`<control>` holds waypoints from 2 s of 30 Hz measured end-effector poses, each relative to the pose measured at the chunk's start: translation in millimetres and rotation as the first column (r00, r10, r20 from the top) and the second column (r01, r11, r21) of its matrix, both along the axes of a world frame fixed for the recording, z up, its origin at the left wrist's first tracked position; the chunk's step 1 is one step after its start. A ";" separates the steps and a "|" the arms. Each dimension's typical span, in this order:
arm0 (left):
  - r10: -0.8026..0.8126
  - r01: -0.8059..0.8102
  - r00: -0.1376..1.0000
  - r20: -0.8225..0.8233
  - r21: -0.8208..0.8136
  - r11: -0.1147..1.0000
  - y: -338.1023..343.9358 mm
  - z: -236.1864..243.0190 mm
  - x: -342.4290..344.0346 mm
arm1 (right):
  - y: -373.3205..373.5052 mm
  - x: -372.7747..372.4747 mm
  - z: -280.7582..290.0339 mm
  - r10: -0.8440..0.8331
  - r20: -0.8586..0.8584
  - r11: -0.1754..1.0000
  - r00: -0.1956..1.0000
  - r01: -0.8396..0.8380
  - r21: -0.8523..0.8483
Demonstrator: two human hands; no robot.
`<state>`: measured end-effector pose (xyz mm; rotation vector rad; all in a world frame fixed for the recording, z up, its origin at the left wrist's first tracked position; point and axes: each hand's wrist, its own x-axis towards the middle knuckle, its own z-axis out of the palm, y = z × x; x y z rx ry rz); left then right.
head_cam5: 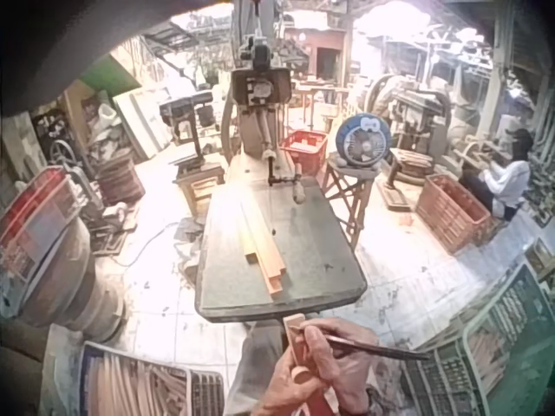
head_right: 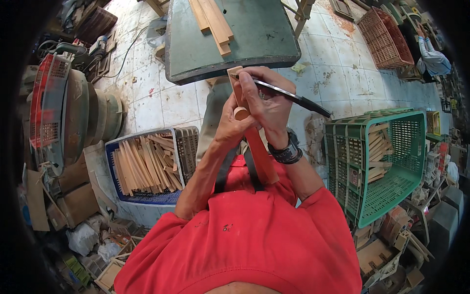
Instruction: The person repeatedly picks up small wooden pieces from a green crate and uses a chisel to shave off the rounded edges. After each piece is worked on, it is placed into a blue crate. The process is repeated for multiple pieces throughout the clip.
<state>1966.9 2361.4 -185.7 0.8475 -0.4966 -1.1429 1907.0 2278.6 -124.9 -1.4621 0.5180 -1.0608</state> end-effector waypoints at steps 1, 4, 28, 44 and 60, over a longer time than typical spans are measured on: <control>0.007 -0.007 1.000 -0.012 -0.005 1.000 0.3 1.1 -0.8 | -0.3 -0.2 -1.6 -0.019 -0.022 1.000 1.000 0.018 -0.010; -0.002 0.002 1.000 -0.025 -0.007 1.000 1.2 4.6 -0.9 | 1.2 -1.2 1.1 -0.023 -0.046 0.998 0.999 0.026 0.049; -0.066 0.066 0.998 -0.003 0.001 0.998 0.4 0.7 0.4 | -3.0 -1.3 -4.0 -0.036 -0.072 0.999 0.997 0.036 0.001; -0.049 0.046 0.998 0.043 0.058 0.997 0.0 3.4 -2.1 | -3.9 -3.1 -3.0 -0.063 -0.088 0.996 0.994 0.057 -0.067; -0.081 0.080 0.997 0.015 0.024 0.996 0.0 -0.7 -1.6 | -4.7 -4.2 -5.4 -0.062 -0.078 0.996 0.995 0.057 -0.066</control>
